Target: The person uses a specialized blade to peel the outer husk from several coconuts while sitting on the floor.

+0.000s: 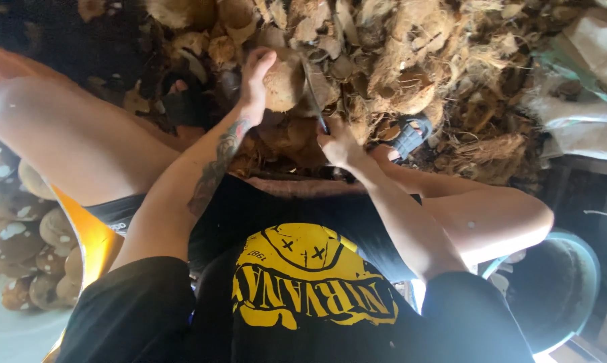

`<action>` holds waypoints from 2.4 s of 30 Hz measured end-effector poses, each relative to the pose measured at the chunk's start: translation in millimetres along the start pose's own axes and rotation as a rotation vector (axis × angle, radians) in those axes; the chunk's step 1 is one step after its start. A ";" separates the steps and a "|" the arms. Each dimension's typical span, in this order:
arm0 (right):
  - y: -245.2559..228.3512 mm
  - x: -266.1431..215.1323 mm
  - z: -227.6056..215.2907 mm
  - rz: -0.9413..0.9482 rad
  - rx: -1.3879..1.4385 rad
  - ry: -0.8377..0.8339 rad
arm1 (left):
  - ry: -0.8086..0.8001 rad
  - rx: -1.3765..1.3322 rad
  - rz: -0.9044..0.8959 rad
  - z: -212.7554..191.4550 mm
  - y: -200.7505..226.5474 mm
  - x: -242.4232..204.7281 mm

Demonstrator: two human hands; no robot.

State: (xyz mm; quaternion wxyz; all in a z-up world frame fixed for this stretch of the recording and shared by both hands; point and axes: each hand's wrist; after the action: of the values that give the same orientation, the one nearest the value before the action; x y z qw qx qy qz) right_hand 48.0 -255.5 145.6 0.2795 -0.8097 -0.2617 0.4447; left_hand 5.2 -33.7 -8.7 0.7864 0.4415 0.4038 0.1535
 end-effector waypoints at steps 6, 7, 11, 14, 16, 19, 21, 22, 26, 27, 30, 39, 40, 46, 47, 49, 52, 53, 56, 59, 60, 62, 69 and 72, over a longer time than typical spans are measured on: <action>39.3 22.6 22.2 -0.047 0.211 0.005 | -0.036 -0.009 0.032 -9.0 -2.2 -3.9; 38.3 22.7 23.7 -0.078 0.407 -0.012 | -0.038 -0.006 0.073 -9.0 -2.5 0.7; 20.7 21.7 27.3 -0.149 1.153 -0.121 | -0.005 -0.014 0.076 -7.8 -1.9 5.0; -3.2 27.7 39.2 -0.452 1.736 -0.311 | 0.010 -0.259 -0.114 2.7 8.5 -20.5; 0.6 46.5 35.1 -0.141 1.979 -0.263 | 0.044 -0.240 -0.030 2.7 -8.5 -15.9; -12.1 48.1 29.7 0.038 1.917 -0.032 | -0.027 -0.178 0.058 -4.1 8.3 -22.0; -32.2 21.9 18.0 -0.096 1.625 0.157 | -0.143 -0.149 0.040 -7.4 12.5 -21.3; -49.3 3.2 10.5 -0.382 1.331 0.239 | -0.148 -0.144 0.019 -12.0 8.1 -14.2; 18.1 -3.6 22.0 -0.959 0.584 0.460 | -0.163 -0.263 -0.024 -16.2 -5.9 3.4; 20.6 0.6 21.9 -0.952 0.588 0.455 | -0.157 -0.263 -0.030 -18.4 -9.8 5.7; 19.6 12.4 15.0 -1.325 0.454 0.363 | -0.114 -0.048 0.129 -18.0 -14.3 9.8; 77.1 48.8 40.9 0.073 0.402 0.009 | -0.243 -0.142 0.024 -20.0 17.9 -16.2; 86.4 50.7 44.8 0.051 0.445 0.029 | -0.086 -0.041 -0.029 -22.7 20.8 -14.5; 69.7 46.7 30.7 -0.010 0.377 0.079 | 0.063 0.095 -0.088 -21.6 51.7 -25.7; 65.9 41.3 28.5 -0.067 0.378 0.086 | 0.071 0.003 -0.101 -22.7 46.4 -24.5; 68.3 42.3 26.5 -0.160 0.296 0.130 | -0.006 0.038 -0.030 -22.8 47.7 -21.9; 25.7 7.8 9.7 -0.315 0.264 0.183 | -0.090 0.094 0.032 -25.4 37.0 -15.0; 3.1 -7.0 -1.7 -0.386 0.303 0.191 | -0.095 0.105 0.030 -24.5 32.4 -9.4; 1.8 -30.9 -4.3 -0.971 0.113 0.367 | -0.143 0.171 0.064 -25.9 37.5 -10.4; -27.1 -32.1 -10.9 -1.314 0.272 0.298 | -0.123 0.155 0.016 -22.4 46.7 -12.4; -4.4 -12.6 -1.3 -1.316 0.265 0.309 | -0.134 0.157 0.021 -22.3 45.7 -5.6; 44.5 19.1 20.3 -0.421 -0.258 0.134 | -0.178 0.094 0.065 -25.9 35.3 -2.8; 52.0 40.5 13.8 0.251 0.582 0.122 | -0.148 0.185 -0.019 -27.0 42.5 -11.8; 36.8 20.7 6.8 -0.181 0.334 0.186 | -0.155 0.286 0.046 -28.1 38.1 -4.7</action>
State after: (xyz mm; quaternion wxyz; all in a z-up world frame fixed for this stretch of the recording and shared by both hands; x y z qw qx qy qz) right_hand 58.2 -266.1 105.5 0.4715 -0.7630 -0.2290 0.3782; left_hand -15.1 1.0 16.8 0.7408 0.5686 0.3491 0.0780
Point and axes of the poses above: each hand's wrist, its own x-axis towards the middle knuckle, its own z-axis out of the palm, y = z × x, and after that the axes turned 6 degrees about -z, right-handed
